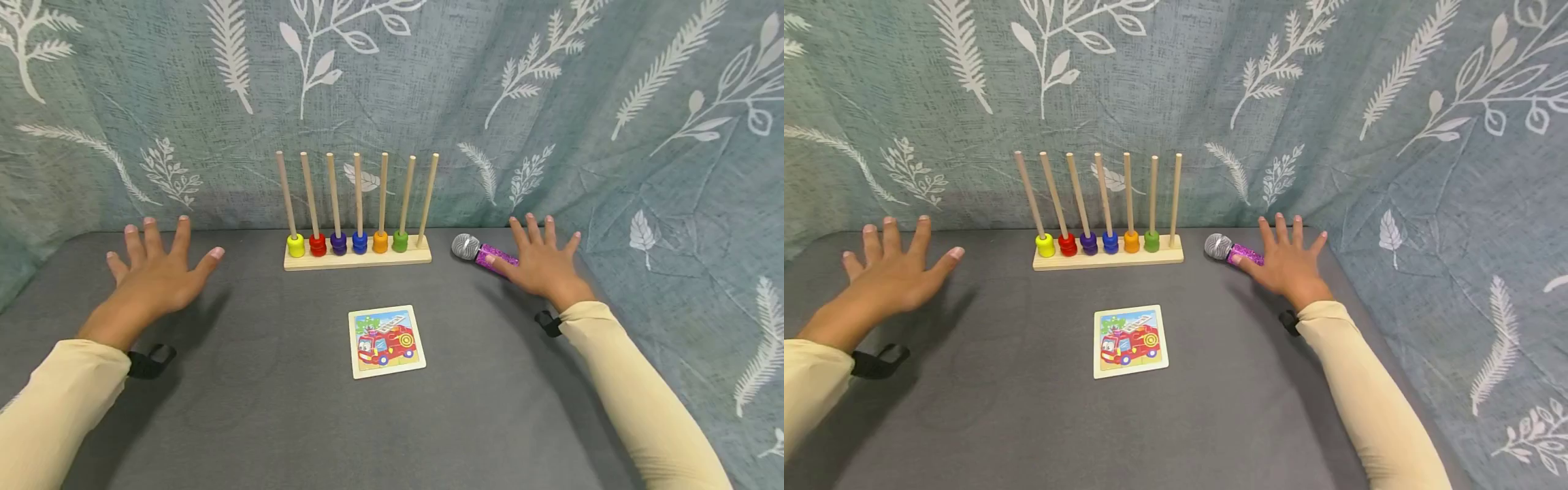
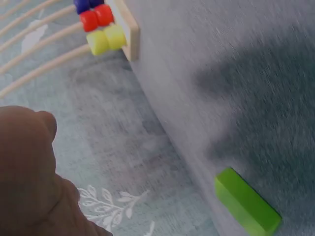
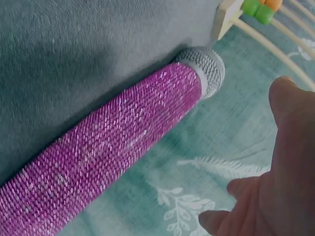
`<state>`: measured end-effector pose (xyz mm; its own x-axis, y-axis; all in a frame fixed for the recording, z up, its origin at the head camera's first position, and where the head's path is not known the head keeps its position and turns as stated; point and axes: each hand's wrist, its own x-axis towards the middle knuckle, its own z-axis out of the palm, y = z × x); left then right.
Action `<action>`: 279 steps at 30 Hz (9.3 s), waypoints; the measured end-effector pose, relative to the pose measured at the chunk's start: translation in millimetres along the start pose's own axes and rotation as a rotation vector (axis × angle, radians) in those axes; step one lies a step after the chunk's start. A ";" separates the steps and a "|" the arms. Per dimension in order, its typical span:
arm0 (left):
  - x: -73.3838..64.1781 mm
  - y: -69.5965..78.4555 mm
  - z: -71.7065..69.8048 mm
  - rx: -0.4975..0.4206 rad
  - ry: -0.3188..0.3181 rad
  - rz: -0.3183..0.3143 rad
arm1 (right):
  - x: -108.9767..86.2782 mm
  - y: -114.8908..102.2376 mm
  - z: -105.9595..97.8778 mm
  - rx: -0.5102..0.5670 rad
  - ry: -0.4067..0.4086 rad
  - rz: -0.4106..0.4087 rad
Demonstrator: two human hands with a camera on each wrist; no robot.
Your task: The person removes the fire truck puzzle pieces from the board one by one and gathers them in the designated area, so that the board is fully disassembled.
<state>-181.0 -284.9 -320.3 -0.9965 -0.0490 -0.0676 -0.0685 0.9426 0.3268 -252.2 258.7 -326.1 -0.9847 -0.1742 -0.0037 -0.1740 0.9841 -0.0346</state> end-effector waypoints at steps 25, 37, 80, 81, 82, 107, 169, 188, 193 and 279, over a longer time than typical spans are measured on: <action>-36.9 44.9 36.0 -0.117 0.082 0.423 | -31.9 -42.7 20.4 0.293 0.171 -0.277; -52.8 69.0 50.7 -0.131 -0.041 0.612 | -36.1 -62.9 22.3 0.351 0.168 -0.387; -55.0 144.1 107.5 -0.059 -0.242 0.917 | -29.4 -128.9 47.8 0.433 -0.005 -0.672; -54.2 144.3 109.1 -0.065 -0.240 0.926 | -28.8 -129.2 47.6 0.442 -0.005 -0.674; -53.5 144.4 110.4 -0.068 -0.240 0.936 | -28.0 -129.7 47.3 0.452 -0.008 -0.675; -42.2 143.3 117.8 -0.116 -0.347 1.007 | -6.4 -142.9 53.1 0.538 -0.185 -0.652; -38.1 136.6 118.4 -0.171 -0.419 0.991 | 15.4 -183.8 50.7 0.518 -0.316 -0.707; -36.9 134.3 118.6 -0.169 -0.435 0.971 | 14.9 -164.3 43.3 0.729 -0.261 -0.688; -36.9 134.2 118.5 -0.161 -0.434 0.967 | 16.4 -154.6 41.9 0.739 -0.246 -0.656; -41.3 138.1 119.1 -0.174 -0.445 0.946 | 28.7 -67.3 51.1 0.593 -0.196 -0.384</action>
<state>-143.6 -113.3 -384.7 -0.5428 0.8388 -0.0429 0.6852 0.4719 0.5548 -268.3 185.7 -374.9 -0.8260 -0.5606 -0.0592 -0.4173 0.6786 -0.6045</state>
